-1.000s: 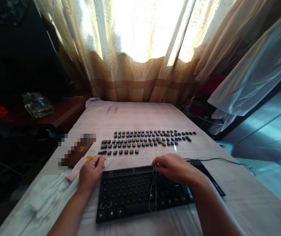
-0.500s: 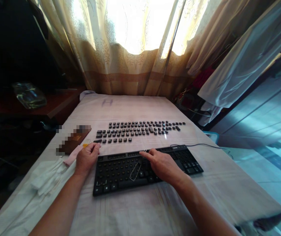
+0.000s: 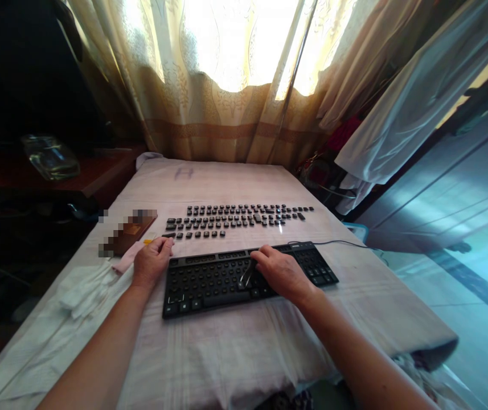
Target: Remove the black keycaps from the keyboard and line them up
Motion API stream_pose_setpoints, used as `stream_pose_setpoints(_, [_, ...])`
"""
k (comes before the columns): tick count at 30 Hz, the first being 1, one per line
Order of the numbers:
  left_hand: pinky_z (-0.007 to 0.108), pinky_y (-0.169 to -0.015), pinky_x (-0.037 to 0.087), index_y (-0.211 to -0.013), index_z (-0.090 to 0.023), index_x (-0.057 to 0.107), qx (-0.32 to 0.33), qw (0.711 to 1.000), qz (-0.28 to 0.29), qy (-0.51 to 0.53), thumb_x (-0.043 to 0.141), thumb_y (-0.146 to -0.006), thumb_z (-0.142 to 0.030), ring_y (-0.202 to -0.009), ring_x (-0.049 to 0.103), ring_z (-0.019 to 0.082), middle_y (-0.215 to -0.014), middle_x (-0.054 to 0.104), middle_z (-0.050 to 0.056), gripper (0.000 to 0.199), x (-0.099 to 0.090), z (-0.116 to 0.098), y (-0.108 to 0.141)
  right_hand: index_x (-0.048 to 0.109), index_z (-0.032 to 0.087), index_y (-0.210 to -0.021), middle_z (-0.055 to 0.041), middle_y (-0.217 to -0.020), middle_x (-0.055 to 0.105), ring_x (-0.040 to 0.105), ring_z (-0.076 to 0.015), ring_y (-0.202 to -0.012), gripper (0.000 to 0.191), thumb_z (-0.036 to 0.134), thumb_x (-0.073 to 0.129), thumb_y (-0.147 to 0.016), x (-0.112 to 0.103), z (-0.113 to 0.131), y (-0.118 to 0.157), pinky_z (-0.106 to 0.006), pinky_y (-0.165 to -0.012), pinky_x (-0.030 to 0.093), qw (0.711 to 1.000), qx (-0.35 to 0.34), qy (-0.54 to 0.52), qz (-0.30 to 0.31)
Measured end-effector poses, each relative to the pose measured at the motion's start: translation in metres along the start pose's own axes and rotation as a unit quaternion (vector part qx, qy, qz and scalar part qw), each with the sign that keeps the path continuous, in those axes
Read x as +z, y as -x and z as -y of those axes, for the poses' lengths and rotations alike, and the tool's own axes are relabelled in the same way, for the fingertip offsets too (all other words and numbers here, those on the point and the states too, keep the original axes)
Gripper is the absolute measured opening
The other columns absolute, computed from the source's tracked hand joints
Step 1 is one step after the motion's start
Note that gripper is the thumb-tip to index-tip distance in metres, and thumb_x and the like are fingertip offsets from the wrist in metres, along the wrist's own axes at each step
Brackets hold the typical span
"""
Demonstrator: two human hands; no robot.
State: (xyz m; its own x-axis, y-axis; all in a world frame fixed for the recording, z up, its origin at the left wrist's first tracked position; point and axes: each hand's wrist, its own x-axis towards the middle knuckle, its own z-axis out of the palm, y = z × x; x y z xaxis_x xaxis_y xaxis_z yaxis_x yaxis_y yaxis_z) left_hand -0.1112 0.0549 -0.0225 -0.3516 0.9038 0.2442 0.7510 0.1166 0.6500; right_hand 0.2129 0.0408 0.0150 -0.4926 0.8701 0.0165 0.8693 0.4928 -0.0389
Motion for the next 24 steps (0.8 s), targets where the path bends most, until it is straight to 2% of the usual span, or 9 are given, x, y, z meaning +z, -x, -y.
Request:
stream_pose_setpoints(4, [0.024, -0.058, 0.041, -0.074, -0.023, 0.065, -0.002, 1.000, 0.002, -0.007, 0.046, -0.083, -0.045, -0.061, 0.062, 0.017, -0.059, 0.066, -0.001, 0.030, 0.000, -0.002, 0.001, 0.059, 0.019, -0.116, -0.0110, -0.125, 0.061, 0.063, -0.0215, -0.105, 0.025, 0.020, 0.047, -0.094, 0.006, -0.008, 0.004, -0.030, -0.090, 0.048, 0.986, 0.037, -0.121, -0.111])
stream_pose_setpoints(6, [0.024, -0.059, 0.040, -0.074, -0.023, 0.065, -0.003, 1.000, 0.003, -0.013, 0.047, -0.082, -0.044, -0.062, 0.062, 0.017, -0.060, 0.067, -0.001, 0.029, -0.001, -0.003, 0.001, 0.058, 0.017, -0.113, -0.0120, -0.119, 0.064, 0.064, -0.0214, -0.105, 0.023, 0.022, 0.046, -0.094, 0.009, -0.010, 0.003, -0.032, -0.095, 0.047, 0.960, 0.063, -0.216, -0.166])
stream_pose_setpoints(8, [0.025, -0.059, 0.040, -0.074, -0.023, 0.065, -0.004, 1.000, 0.006, -0.019, 0.047, -0.082, -0.044, -0.061, 0.062, 0.018, -0.060, 0.066, -0.001, 0.029, -0.001, -0.003, 0.001, 0.056, 0.018, -0.112, -0.0101, -0.106, 0.069, 0.066, -0.0203, -0.097, 0.023, 0.024, 0.043, -0.094, 0.010, -0.011, 0.000, -0.033, -0.091, 0.050, 0.920, 0.100, -0.334, -0.179])
stream_pose_setpoints(11, [0.025, -0.058, 0.039, -0.074, -0.023, 0.065, -0.001, 1.000, 0.010, -0.029, 0.046, -0.081, -0.045, -0.061, 0.061, 0.018, -0.060, 0.066, 0.000, 0.030, -0.001, -0.004, 0.001, 0.053, 0.019, -0.106, -0.0062, -0.093, 0.070, 0.068, -0.0184, -0.082, 0.021, 0.030, 0.044, -0.091, 0.009, -0.009, -0.007, -0.030, -0.073, 0.055, 0.829, 0.135, -0.524, -0.143])
stream_pose_setpoints(13, [0.025, -0.059, 0.039, -0.074, -0.023, 0.065, 0.004, 0.999, 0.011, -0.034, 0.046, -0.081, -0.045, -0.062, 0.061, 0.019, -0.061, 0.066, 0.000, 0.030, 0.000, -0.004, 0.002, 0.054, 0.019, -0.101, -0.0038, -0.088, 0.069, 0.067, -0.0166, -0.075, 0.023, 0.036, 0.056, -0.085, 0.008, -0.007, -0.014, -0.027, -0.064, 0.054, 0.771, 0.122, -0.617, -0.101])
stream_pose_setpoints(15, [0.026, -0.058, 0.039, -0.074, -0.023, 0.065, 0.007, 0.999, 0.013, -0.038, 0.045, -0.081, -0.046, -0.063, 0.061, 0.019, -0.060, 0.066, 0.000, 0.031, 0.000, -0.004, 0.002, 0.057, 0.019, -0.096, -0.0008, -0.081, 0.068, 0.066, -0.0146, -0.071, 0.029, 0.038, 0.068, -0.076, 0.007, -0.004, -0.019, -0.026, -0.063, 0.054, 0.735, 0.089, -0.671, -0.046])
stream_pose_setpoints(18, [0.026, -0.058, 0.039, -0.075, -0.023, 0.066, 0.009, 0.999, 0.014, -0.041, 0.044, -0.081, -0.047, -0.063, 0.062, 0.019, -0.060, 0.066, 0.000, 0.033, 0.000, -0.003, 0.001, 0.062, 0.019, -0.092, 0.0023, -0.072, 0.065, 0.065, -0.0125, -0.067, 0.031, 0.037, 0.076, -0.071, 0.009, -0.001, -0.025, -0.023, -0.061, 0.052, 0.717, 0.046, -0.695, 0.025])
stream_pose_setpoints(24, [0.026, -0.061, 0.041, -0.078, -0.022, 0.066, 0.009, 0.999, 0.014, -0.042, 0.043, -0.081, -0.050, -0.064, 0.063, 0.019, -0.062, 0.068, 0.000, 0.036, 0.003, 0.001, 0.000, 0.063, 0.017, -0.088, 0.0025, -0.075, 0.064, 0.061, -0.0104, -0.065, 0.024, 0.033, 0.074, -0.073, 0.022, 0.000, -0.025, -0.020, -0.056, 0.048, 0.728, 0.015, -0.680, 0.082])
